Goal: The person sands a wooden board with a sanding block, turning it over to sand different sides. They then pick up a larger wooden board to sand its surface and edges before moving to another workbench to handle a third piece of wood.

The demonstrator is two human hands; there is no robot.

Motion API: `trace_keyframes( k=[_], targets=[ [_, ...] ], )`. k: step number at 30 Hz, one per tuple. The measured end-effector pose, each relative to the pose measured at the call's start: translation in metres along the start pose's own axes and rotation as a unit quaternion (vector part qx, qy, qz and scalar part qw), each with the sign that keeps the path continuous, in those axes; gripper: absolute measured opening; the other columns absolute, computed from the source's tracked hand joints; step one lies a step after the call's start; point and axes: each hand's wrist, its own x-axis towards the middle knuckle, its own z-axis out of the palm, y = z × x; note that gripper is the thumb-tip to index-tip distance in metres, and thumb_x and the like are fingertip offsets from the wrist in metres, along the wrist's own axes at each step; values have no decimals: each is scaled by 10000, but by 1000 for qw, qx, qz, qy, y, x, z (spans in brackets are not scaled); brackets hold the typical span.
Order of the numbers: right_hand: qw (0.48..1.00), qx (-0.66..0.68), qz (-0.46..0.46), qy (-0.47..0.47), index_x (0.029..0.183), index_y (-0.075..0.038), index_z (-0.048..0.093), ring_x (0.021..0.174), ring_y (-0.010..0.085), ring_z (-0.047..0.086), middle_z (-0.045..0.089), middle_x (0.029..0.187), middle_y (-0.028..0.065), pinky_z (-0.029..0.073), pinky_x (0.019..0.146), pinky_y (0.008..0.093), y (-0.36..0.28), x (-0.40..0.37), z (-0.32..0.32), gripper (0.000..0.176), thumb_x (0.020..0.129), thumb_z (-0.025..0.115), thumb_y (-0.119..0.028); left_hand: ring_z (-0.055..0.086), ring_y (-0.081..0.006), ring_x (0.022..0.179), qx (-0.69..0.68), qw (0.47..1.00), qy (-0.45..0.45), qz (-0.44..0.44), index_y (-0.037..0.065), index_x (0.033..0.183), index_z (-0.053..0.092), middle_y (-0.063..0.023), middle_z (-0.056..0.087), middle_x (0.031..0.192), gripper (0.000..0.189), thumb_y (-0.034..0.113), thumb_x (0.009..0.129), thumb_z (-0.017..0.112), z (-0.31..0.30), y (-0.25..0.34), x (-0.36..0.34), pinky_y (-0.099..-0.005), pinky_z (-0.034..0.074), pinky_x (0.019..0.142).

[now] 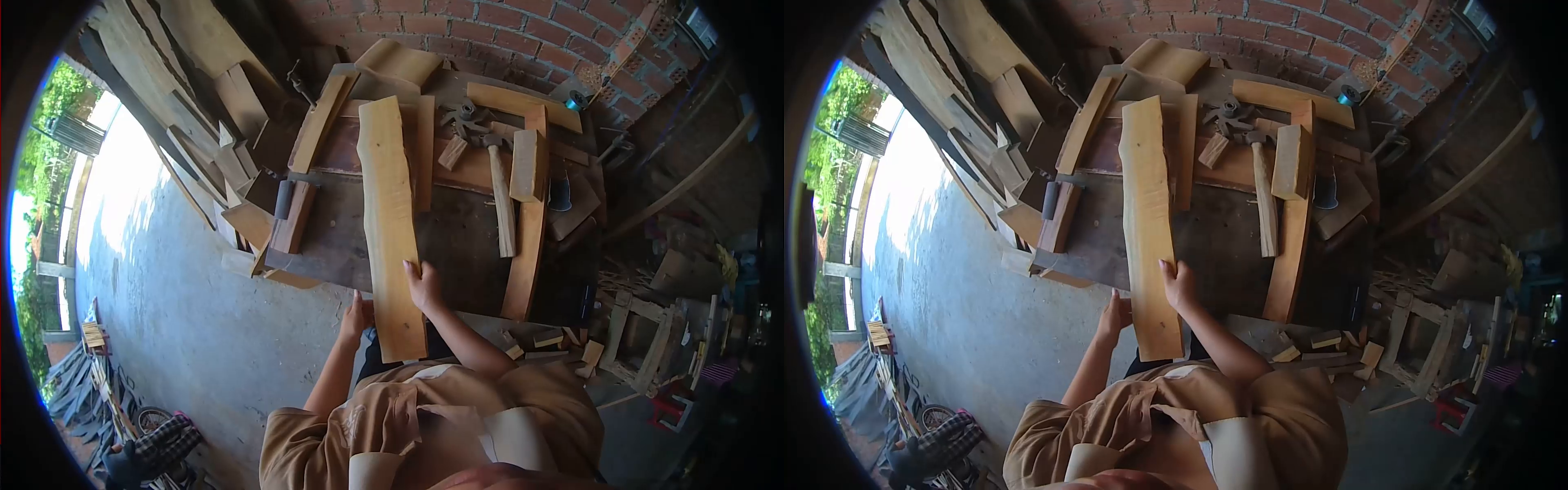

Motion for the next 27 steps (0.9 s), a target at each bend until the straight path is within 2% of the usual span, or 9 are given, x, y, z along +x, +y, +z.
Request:
trace_keyframes(
  k=[1,2,5,7,12,18,21,25,27],
  targets=[
    [1000,10,14,1,676,28,502,517,178,485,495,555,170,381,500,347,-2,-2,7,402,849,566,-329,559,-154,583,15,1000,10,-10,1,900,619,-81,619,732,644,567,891,312,-3,-3,-10,-252,405,529],
    [1000,9,15,3,676,28,502,517,178,485,495,555,170,381,500,347,-3,-4,14,402,849,566,-329,586,-174,765,105,992,42,-53,-19,1005,589,-86,615,856,666,569,892,298,-14,-12,-8,-295,445,725],
    [999,34,7,29,672,28,491,492,249,475,503,561,187,377,500,371,-7,-6,38,417,843,573,-343,565,-159,724,51,993,96,34,-19,975,597,-63,612,810,635,551,894,330,-4,-13,-21,-291,446,696],
    [998,35,-13,57,687,34,503,506,211,476,509,561,165,379,506,355,2,-5,56,417,844,572,-347,467,-99,604,-29,983,169,63,-22,814,600,-11,542,682,628,545,897,342,-11,-16,-21,-264,384,546],
    [998,37,18,56,694,44,507,544,138,477,510,558,124,381,503,339,-7,-12,87,429,848,569,-352,517,-111,690,141,987,57,46,-74,923,604,-62,597,777,601,491,901,401,-59,16,-28,-262,432,628],
    [996,-83,34,-26,705,47,525,556,267,551,558,594,180,416,542,374,-4,-2,101,494,850,529,-425,513,-96,683,160,983,63,70,-89,881,603,-65,590,764,584,463,906,416,-103,15,-1,-262,433,618],
    [949,-231,58,-208,653,18,544,520,212,597,597,587,130,451,519,321,2,12,92,485,863,513,-417,596,-188,735,220,968,80,93,-51,921,622,-160,637,760,596,500,888,399,-129,-7,31,-338,455,683],
    [959,-223,54,-164,720,16,550,482,160,579,576,549,87,449,497,296,-51,5,69,420,866,534,-378,550,-137,718,241,963,96,77,-80,891,612,-97,614,753,588,473,899,412,-131,1,34,-313,452,668],
    [972,-176,48,-151,740,11,546,469,153,572,550,541,71,443,480,286,-58,2,62,388,867,541,-356,620,-291,753,276,949,109,109,-45,893,620,-231,622,768,586,493,889,386,-131,1,37,-391,452,707]
  ],
)
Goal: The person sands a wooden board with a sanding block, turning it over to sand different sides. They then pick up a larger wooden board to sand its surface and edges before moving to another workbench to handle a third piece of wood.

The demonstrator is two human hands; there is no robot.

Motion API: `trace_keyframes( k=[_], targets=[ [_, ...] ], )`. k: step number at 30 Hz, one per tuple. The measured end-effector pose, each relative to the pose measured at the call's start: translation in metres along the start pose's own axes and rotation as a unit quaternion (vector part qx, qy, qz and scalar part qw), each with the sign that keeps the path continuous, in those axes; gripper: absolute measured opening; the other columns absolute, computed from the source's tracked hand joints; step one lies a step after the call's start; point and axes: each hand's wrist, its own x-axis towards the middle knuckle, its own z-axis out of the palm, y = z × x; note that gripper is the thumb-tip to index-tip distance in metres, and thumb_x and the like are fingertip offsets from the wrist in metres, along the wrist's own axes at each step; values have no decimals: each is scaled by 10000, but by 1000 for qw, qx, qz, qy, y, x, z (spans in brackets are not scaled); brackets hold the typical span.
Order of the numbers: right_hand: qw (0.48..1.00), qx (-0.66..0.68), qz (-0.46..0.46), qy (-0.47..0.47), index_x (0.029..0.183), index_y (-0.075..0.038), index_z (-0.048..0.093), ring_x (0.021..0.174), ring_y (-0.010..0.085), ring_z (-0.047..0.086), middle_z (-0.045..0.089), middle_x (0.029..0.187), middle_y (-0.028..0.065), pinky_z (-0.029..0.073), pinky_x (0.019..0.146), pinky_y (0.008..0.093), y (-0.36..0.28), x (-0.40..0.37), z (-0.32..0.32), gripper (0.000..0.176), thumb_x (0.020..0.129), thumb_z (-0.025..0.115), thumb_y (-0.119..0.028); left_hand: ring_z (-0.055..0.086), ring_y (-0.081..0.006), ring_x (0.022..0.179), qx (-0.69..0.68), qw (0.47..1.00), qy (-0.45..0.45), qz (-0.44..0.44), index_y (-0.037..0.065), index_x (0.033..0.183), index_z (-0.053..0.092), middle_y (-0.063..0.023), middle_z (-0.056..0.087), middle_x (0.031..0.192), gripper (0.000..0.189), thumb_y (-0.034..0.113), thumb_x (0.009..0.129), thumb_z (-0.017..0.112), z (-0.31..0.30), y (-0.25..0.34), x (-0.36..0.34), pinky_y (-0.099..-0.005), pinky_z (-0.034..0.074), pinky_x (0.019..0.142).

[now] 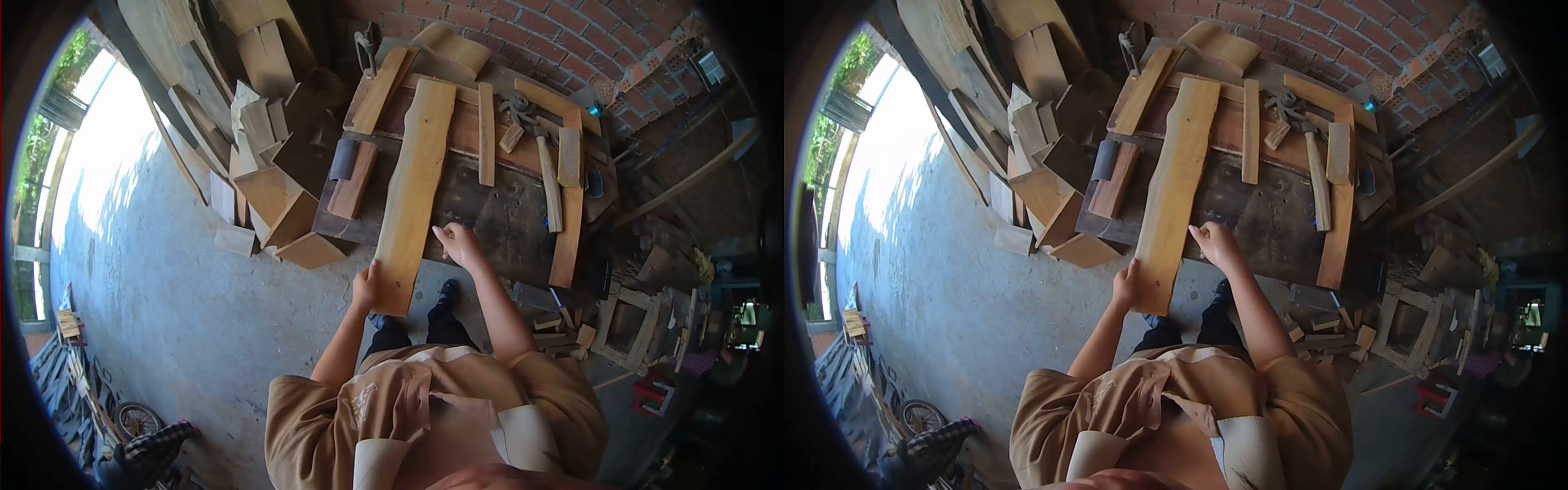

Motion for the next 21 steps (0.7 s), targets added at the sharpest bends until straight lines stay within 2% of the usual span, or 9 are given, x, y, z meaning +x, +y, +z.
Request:
trace_keyframes(
  k=[4,5,7,9,11,13,16,19,21],
  targets=[
    [997,69,-1,23,735,7,534,437,142,546,503,536,51,417,445,281,20,-3,-1,376,867,543,-344,565,-433,817,178,981,53,60,-33,744,578,-285,587,804,546,466,875,397,-15,31,-3,-469,452,706],
    [997,75,6,30,731,3,525,422,126,516,480,526,32,406,434,271,26,-4,-1,366,873,539,-333,592,-393,723,242,960,125,61,7,702,564,-241,588,692,449,429,839,496,-25,56,-10,-452,461,664],
    [993,109,-13,48,732,0,520,421,104,491,468,520,19,395,426,255,32,-10,-2,346,879,537,-313,598,-351,714,216,943,210,139,38,702,547,-176,598,669,372,395,805,569,-45,81,0,-423,472,673],
    [992,110,-14,55,734,-3,518,428,95,486,473,522,20,395,429,249,34,-17,-5,329,884,533,-295,584,-314,814,195,920,257,224,55,830,563,-146,612,823,351,396,768,621,-64,112,19,-396,468,723],
    [992,112,-16,62,736,-5,516,434,85,481,477,524,20,395,431,243,35,-23,-7,313,889,528,-277,532,-314,962,230,885,300,271,35,1065,523,-165,557,1024,571,447,698,672,-71,142,46,-394,454,800],
    [992,111,-25,62,743,-12,520,446,69,478,474,516,0,409,448,223,37,-29,-7,274,897,522,-239,489,-332,1042,293,846,334,293,58,1298,345,-182,471,1157,849,481,652,699,-67,149,86,-419,429,855],
    [989,109,-52,80,788,-2,539,458,70,480,485,526,5,414,459,221,40,-36,-8,263,899,517,-239,479,-341,1064,368,881,231,188,91,1379,200,-190,441,1178,1007,496,616,718,-60,156,114,-442,429,854],
    [969,234,-2,75,838,8,551,481,71,492,508,553,14,421,472,216,45,-41,-13,248,901,515,-229,503,-369,1043,380,904,151,123,128,1392,159,-221,455,1155,976,512,659,677,-53,164,117,-431,447,836],
    [976,203,-1,77,858,12,554,498,72,501,517,568,18,426,481,215,49,-44,-16,237,901,515,-218,507,-366,1039,378,905,152,124,130,1391,165,-229,455,1146,944,498,680,666,-45,161,122,-428,452,827]
  ],
)
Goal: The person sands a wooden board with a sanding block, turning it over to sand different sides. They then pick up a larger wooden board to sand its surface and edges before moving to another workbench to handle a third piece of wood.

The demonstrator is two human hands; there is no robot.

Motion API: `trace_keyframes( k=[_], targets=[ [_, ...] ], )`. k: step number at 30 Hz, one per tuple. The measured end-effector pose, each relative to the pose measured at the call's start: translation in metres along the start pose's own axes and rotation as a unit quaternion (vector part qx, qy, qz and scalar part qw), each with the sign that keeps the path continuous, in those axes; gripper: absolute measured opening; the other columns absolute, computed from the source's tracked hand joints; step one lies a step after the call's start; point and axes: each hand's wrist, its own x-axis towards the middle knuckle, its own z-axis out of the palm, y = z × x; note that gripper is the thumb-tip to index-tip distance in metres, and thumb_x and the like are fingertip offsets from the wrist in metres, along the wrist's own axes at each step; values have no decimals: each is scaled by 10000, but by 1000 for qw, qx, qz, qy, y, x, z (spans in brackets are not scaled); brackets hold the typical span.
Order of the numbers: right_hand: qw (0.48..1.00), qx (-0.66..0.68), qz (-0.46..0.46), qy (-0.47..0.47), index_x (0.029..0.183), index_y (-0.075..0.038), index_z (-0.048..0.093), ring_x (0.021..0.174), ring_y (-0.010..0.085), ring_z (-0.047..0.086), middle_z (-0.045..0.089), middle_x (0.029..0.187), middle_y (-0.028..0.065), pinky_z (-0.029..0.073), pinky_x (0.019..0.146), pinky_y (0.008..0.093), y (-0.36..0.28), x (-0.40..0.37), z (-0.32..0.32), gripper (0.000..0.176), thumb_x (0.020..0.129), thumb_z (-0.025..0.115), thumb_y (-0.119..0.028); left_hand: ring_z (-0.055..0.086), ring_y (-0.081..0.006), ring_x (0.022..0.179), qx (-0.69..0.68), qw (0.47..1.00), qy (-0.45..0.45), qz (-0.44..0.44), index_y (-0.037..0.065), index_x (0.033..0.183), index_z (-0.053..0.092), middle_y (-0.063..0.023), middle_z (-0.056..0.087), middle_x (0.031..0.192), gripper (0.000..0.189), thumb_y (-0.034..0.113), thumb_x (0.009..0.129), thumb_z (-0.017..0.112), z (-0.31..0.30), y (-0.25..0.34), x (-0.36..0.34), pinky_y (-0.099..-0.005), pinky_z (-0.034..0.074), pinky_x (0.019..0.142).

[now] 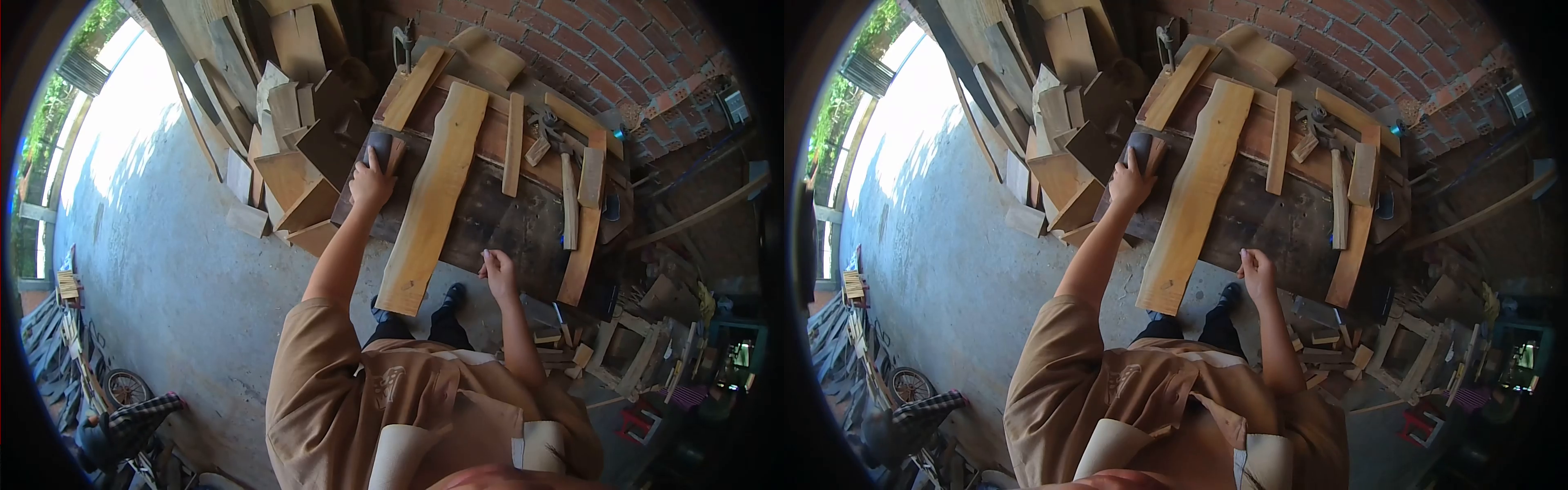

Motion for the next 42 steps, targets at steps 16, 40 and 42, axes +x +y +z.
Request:
trace_keyframes(
  k=[16,40,42],
  targets=[
    [994,68,-73,-50,1068,-25,537,668,107,575,596,792,67,467,604,238,-46,34,51,301,893,520,-269,484,-170,1067,-641,760,-102,-14,36,1350,235,-137,447,1223,615,278,879,549,-21,29,-133,-268,425,855],
    [959,-230,-117,-120,822,48,487,797,451,534,551,797,289,433,668,453,-18,31,66,212,865,477,-159,529,-442,929,-244,967,69,15,80,1357,272,-284,476,1100,730,308,758,621,12,40,-180,-455,450,781],
    [962,-218,-119,-115,815,48,488,786,443,539,547,794,286,430,663,442,-16,32,66,209,857,495,-157,521,-442,930,-232,970,71,25,90,1354,289,-277,477,1092,713,312,760,616,16,44,-182,-454,447,779]
  ],
)
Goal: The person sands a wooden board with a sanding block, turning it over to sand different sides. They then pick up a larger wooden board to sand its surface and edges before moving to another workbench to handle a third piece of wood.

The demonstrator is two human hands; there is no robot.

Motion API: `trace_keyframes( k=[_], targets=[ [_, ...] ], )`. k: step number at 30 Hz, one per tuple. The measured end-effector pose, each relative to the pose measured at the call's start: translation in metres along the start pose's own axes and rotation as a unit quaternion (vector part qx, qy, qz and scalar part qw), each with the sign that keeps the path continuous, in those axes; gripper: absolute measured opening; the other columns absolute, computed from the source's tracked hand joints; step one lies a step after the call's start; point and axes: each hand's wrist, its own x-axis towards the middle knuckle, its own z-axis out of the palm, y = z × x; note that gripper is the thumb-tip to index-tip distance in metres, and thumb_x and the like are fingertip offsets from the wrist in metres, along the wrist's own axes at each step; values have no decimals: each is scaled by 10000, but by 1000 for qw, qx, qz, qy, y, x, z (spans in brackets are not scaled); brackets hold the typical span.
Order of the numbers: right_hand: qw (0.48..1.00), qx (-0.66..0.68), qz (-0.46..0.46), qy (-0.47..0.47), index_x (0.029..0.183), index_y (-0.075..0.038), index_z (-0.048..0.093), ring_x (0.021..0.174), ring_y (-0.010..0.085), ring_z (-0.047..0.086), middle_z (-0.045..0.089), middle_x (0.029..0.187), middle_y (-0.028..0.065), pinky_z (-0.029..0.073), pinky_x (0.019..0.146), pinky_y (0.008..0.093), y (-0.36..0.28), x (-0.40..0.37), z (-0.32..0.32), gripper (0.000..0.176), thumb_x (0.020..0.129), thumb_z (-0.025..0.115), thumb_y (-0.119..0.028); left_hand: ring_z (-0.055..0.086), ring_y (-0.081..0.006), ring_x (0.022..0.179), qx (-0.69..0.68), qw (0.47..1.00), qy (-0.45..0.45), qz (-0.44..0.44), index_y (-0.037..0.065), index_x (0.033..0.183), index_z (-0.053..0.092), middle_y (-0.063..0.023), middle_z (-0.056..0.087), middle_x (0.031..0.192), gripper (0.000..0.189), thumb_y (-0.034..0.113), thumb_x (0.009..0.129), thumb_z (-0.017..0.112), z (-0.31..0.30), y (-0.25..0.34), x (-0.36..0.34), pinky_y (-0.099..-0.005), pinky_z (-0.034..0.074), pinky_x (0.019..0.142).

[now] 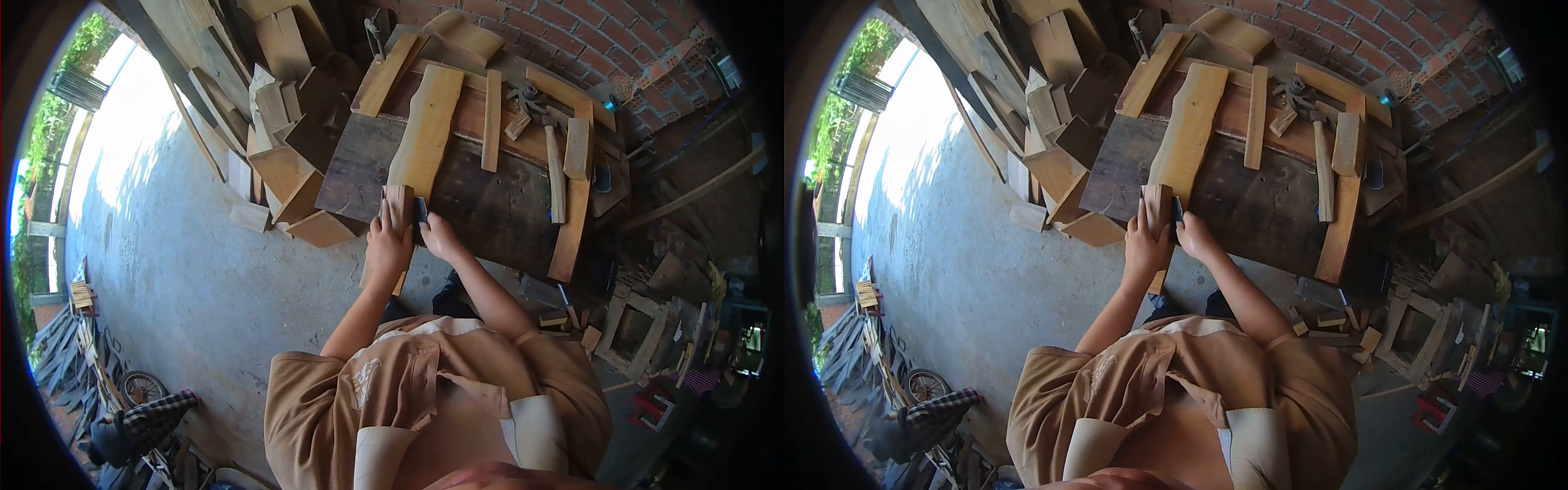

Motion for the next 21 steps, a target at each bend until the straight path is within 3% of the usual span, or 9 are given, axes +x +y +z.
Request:
trace_keyframes(
  k=[4,6,10,11,13,15,16,19,21],
  targets=[
    [998,35,49,-31,811,54,507,796,434,550,556,804,290,437,682,440,-1,-3,-3,287,850,516,-230,464,-417,977,138,988,34,56,77,1322,358,-256,460,1107,635,325,785,588,16,-3,-5,-433,436,789],
    [995,57,66,-39,814,57,520,823,454,540,555,827,310,441,699,447,0,-3,-4,333,851,513,-274,456,-415,994,78,990,87,76,71,1325,350,-253,455,1117,618,315,802,571,25,-9,-4,-440,434,781],
    [998,23,51,-24,790,47,529,806,445,548,555,796,306,437,668,444,-11,-8,-8,437,856,495,-383,517,-384,942,-56,996,64,40,52,1338,312,-235,517,1046,591,203,820,551,14,-23,-6,-420,436,786],
    [999,-4,45,-16,771,41,528,794,440,551,558,776,301,439,669,448,-15,-10,-10,435,856,495,-384,553,-362,898,-47,997,64,19,6,1272,403,-225,562,1002,470,95,826,524,9,-23,-6,-407,440,794],
    [999,-30,41,-8,752,36,527,781,435,555,560,755,295,440,670,451,-19,-10,-11,433,856,494,-384,569,-350,862,-33,996,60,51,-3,1210,468,-215,578,964,398,82,825,522,5,-45,-1,-398,456,760],
    [992,-104,62,-38,948,33,549,797,426,557,570,838,273,454,689,427,-21,-7,-11,393,851,523,-347,604,-317,777,-41,994,63,79,-18,1038,603,-192,607,880,241,67,828,520,3,-53,3,-357,493,672],
    [992,-102,63,-36,948,33,549,797,426,557,570,838,273,454,689,427,-21,-8,-10,393,851,523,-347,604,-317,777,-40,994,61,82,-18,1038,603,-192,607,880,241,67,828,520,2,-56,4,-357,493,672],
    [991,-105,-7,81,1180,-1,459,965,401,526,516,1083,261,454,778,424,-18,-7,-7,490,825,565,-321,610,-304,782,-56,993,35,101,-15,1050,598,-198,606,887,246,69,831,524,-3,-59,3,-331,503,656],
    [963,-164,-157,147,1317,-43,322,1137,377,425,381,1276,225,412,892,418,-8,8,-7,666,789,613,-324,600,-315,843,-69,996,-9,60,-6,1110,562,-209,597,938,309,114,825,560,-7,-58,-1,-360,493,730]
  ],
)
